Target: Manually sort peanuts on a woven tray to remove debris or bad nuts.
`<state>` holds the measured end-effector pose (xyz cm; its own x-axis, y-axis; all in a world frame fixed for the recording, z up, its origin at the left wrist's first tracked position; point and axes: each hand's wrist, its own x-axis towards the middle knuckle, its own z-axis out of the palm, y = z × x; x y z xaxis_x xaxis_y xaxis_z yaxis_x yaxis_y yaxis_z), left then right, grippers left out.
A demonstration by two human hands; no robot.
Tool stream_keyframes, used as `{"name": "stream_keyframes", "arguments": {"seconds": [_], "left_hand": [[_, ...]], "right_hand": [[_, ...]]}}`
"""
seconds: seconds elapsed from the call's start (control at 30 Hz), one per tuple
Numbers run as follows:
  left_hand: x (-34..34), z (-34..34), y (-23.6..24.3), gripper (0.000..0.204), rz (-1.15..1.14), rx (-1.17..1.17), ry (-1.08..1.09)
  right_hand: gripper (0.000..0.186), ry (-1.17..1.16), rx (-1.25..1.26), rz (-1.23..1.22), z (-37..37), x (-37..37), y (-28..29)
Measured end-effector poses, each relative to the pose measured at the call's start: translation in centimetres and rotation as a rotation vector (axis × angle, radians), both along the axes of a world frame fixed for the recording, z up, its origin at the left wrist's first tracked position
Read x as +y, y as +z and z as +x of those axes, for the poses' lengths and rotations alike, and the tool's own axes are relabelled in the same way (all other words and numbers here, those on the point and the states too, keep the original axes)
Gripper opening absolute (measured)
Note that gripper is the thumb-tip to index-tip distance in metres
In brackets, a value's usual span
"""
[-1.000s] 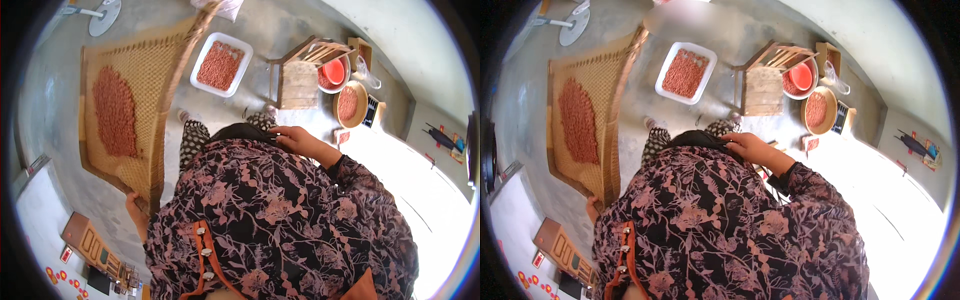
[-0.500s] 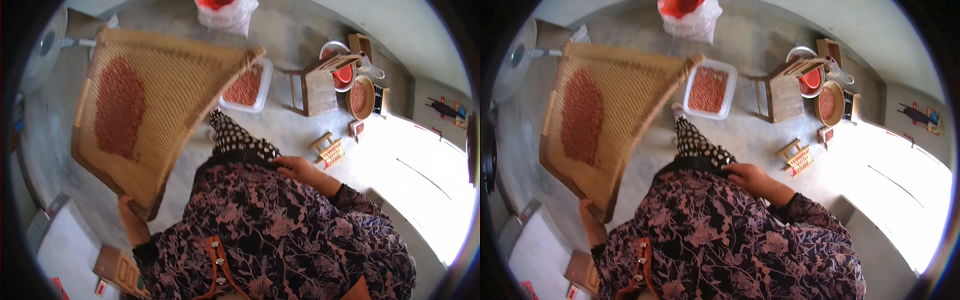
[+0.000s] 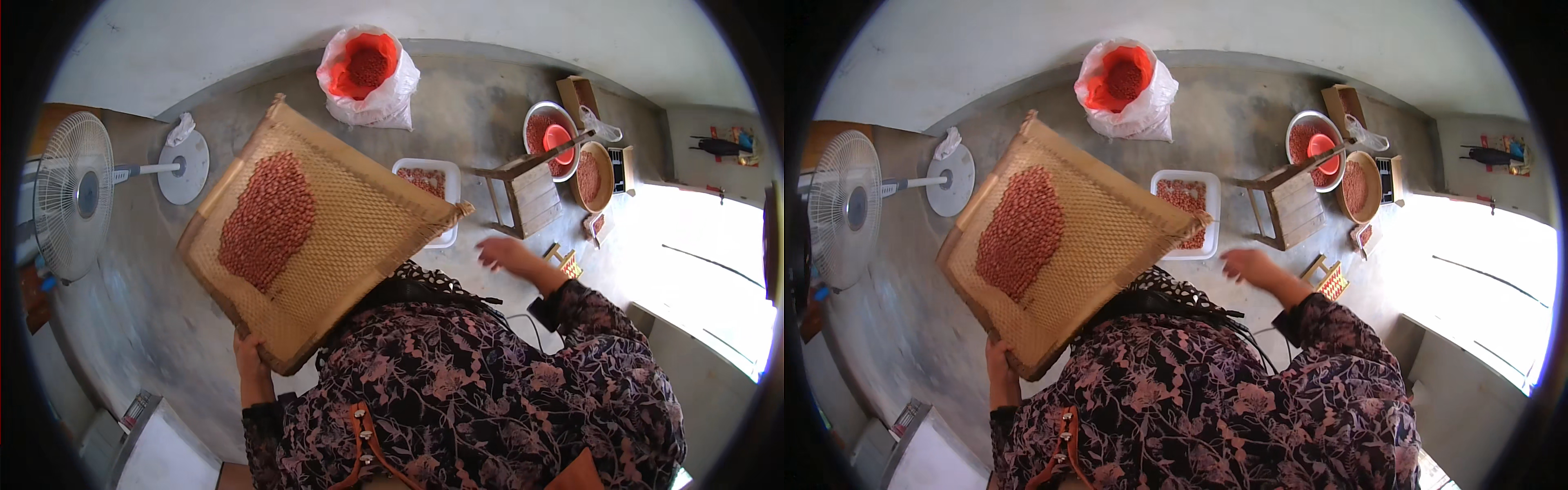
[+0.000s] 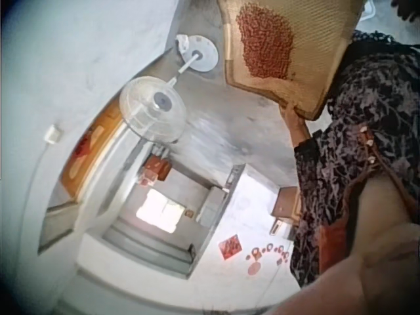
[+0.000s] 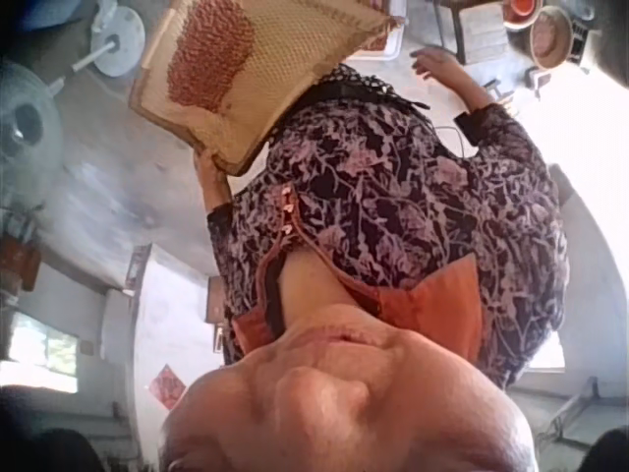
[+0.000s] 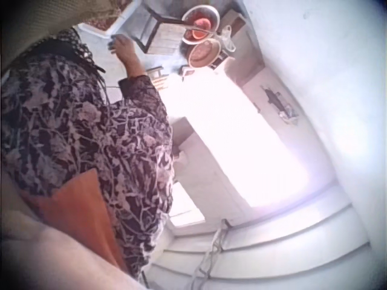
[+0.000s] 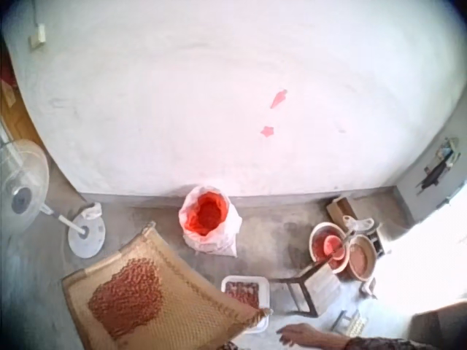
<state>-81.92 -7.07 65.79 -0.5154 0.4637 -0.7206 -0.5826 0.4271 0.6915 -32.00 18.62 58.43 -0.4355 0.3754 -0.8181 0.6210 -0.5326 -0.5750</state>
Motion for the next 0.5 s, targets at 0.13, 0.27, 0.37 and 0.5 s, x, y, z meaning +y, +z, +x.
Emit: {"name": "stream_keyframes", "arguments": {"seconds": [0.13,0.27,0.37,0.5], "left_hand": [[13.0,-13.8,-4.4,0.057,-0.063,0.007,-0.121],[26.7,-27.6,-8.5,0.056,-0.107,0.034,-0.222],[32.7,-30.5,-10.3,0.048,-0.14,0.098,-0.371],[44.3,-35.4,-12.4,0.05,-0.178,0.125,-0.428]], "right_hand": [[0.059,-0.528,0.035,-0.1,-12.2,13.4,1.6],[0.057,-0.436,-0.037,-0.145,-27.6,21.9,1.4],[0.05,-0.362,-0.147,0.016,-30.1,21.8,-4.7],[0.049,-0.46,-0.173,0.216,-34.6,26.9,-9.1]]}}
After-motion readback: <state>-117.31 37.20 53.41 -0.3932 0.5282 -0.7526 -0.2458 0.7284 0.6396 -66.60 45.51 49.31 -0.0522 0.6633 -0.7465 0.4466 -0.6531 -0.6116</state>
